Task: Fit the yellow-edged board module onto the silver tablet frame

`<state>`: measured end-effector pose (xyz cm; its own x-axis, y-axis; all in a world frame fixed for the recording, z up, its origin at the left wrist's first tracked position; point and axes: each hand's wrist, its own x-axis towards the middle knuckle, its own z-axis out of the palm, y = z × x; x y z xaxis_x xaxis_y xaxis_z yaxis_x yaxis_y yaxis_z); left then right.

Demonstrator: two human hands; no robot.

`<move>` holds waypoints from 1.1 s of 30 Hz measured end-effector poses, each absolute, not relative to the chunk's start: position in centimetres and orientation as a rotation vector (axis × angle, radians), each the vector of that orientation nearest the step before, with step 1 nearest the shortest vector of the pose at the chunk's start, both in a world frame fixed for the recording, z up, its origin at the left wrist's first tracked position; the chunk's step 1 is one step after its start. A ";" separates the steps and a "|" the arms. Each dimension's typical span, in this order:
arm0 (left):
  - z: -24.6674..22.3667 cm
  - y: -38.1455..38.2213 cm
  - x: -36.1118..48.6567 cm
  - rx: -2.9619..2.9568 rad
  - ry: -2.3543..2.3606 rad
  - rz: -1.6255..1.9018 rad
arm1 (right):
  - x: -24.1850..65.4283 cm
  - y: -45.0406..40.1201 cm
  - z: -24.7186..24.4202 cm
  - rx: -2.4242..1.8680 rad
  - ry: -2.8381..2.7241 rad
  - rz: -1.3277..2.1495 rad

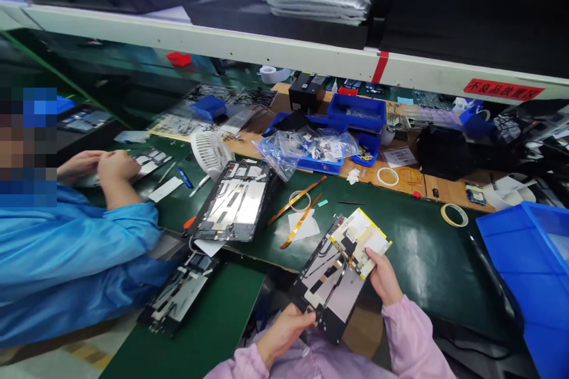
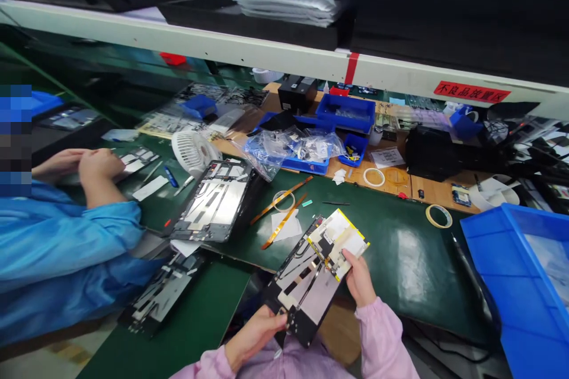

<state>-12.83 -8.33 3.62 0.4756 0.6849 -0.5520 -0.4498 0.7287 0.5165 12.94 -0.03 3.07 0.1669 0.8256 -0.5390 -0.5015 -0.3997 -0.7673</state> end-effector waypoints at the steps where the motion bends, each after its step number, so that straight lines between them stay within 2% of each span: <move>1: 4.0 -8.4 -14.1 0.324 0.732 0.688 | 12.4 -0.6 3.7 -1.296 -0.339 1.533; 4: 5.6 -6.6 -17.8 0.293 0.578 0.662 | 10.7 -1.3 5.6 -1.217 -0.370 1.642; 10: 9.2 -4.2 -22.2 0.352 0.928 0.746 | 1.8 -2.4 8.3 -1.054 -0.609 1.898; 17: 10.7 -15.4 -31.2 0.308 1.188 0.893 | -13.7 -9.8 8.8 -0.995 -0.859 2.050; 21: 11.2 -21.1 -37.2 0.175 1.316 1.015 | -20.1 -12.6 8.6 -1.101 -1.010 2.103; 25: 11.8 -24.0 -41.7 -0.041 1.483 1.172 | -20.0 -8.6 8.1 -1.460 -1.104 1.901; 29: 12.9 -25.0 -44.1 -0.284 1.452 1.283 | -14.6 0.1 7.2 -1.825 -1.066 1.475; 33: 15.2 -24.6 -44.3 -0.395 1.525 1.488 | -10.8 6.7 5.7 -2.022 -1.078 1.262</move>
<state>-44.26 -24.61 15.24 -0.5096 0.3682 -0.7776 -0.7686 0.2115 0.6038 -10.77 6.71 5.75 0.2493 0.8362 -0.4884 0.3516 -0.5481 -0.7589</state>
